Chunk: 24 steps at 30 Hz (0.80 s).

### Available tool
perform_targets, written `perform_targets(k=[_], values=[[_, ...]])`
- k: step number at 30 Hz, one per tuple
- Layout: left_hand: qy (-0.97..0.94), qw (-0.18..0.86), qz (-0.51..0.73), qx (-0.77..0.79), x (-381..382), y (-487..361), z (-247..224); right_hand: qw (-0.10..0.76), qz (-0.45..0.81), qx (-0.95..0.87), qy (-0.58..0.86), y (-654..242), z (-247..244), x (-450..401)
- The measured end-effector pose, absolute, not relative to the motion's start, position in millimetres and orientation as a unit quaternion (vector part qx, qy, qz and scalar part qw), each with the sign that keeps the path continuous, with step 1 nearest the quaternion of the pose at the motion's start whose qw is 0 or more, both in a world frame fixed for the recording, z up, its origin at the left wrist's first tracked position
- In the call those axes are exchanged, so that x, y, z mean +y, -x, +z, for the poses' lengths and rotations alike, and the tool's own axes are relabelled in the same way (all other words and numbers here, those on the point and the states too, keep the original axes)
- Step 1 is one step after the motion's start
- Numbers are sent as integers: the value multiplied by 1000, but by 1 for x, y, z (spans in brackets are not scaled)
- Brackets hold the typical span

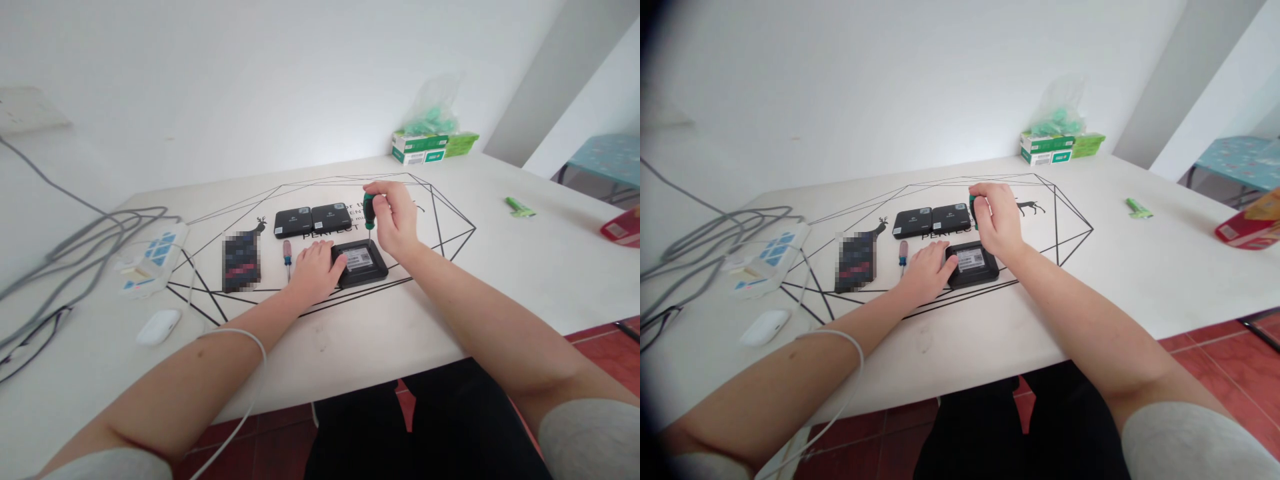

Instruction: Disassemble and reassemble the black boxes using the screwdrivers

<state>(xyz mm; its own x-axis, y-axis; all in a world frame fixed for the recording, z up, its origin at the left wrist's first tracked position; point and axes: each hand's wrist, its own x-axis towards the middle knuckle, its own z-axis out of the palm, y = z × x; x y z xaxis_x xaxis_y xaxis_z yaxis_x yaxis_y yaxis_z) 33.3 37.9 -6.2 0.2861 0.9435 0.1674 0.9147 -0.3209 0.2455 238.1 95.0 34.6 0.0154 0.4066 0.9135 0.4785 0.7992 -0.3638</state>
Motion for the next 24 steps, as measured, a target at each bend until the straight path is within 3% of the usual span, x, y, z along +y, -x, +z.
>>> perform_targets(k=[24], values=[[-808, 23, 120, 577, 34, -31, -12, 622, -19, -721, 304, -235, 29, 98]])
